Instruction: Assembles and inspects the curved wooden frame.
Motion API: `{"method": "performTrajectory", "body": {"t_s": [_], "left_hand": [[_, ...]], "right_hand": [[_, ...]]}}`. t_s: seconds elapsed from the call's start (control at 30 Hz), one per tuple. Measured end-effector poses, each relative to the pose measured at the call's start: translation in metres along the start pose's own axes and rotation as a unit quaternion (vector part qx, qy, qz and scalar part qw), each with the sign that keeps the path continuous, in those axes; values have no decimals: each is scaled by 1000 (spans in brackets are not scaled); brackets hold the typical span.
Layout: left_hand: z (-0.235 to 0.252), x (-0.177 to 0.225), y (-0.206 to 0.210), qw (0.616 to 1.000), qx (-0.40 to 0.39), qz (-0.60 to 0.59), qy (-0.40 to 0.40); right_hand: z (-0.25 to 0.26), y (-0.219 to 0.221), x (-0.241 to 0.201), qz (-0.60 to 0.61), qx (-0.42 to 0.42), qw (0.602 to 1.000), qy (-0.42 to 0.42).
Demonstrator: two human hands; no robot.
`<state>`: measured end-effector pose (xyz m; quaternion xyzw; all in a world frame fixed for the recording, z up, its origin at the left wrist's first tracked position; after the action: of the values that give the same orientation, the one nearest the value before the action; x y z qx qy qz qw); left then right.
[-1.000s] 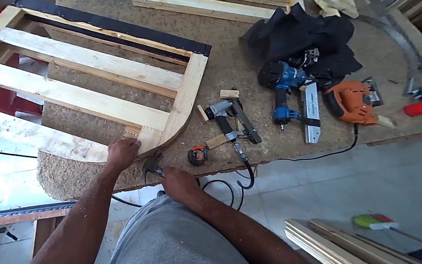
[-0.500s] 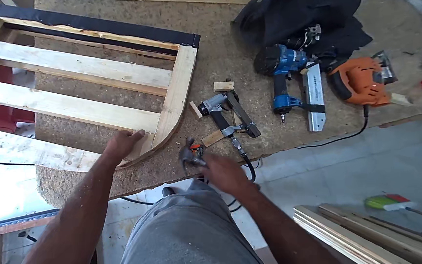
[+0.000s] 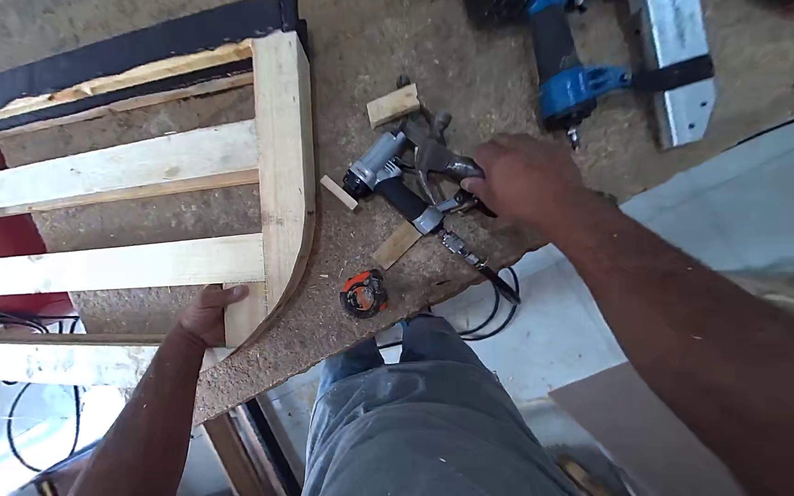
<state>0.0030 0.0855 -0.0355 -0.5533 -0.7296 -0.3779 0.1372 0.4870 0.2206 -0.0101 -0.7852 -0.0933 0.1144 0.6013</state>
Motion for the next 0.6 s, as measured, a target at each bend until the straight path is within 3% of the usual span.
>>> {"method": "performTrajectory", "body": {"t_s": [0.13,0.23,0.3,0.37,0.43,0.6], "left_hand": [[5,-3,-7,999,-36,-32,18],[10,-4,-8,993,-99,-66,9],[14,-4,-16,988,-129,-80,5],[17,-3,-22,988,-125,-93,-3],[16,-2,-21,984,-140,-108,-18],[22,-3,-24,959,-230,-145,-73]], "right_hand": [[-19,-16,-24,61,78,994,54],[-72,-40,-105,222,212,946,108],[-100,-22,-186,396,147,902,83],[-104,20,-257,531,-62,843,54],[-94,60,-300,572,-155,802,71],[-66,102,-321,540,-41,833,115]]}}
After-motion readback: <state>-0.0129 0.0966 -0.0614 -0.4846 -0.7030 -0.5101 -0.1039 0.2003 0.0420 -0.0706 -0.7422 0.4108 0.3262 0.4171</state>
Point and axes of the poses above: each hand's wrist, its own z-axis towards the middle knuckle, its own y-axis out of the palm, x = y × z, the point moved 4 cm from there along z, towards the middle knuckle, and after that the axes turned 9 degrees about -z, right-handed, at the moved point
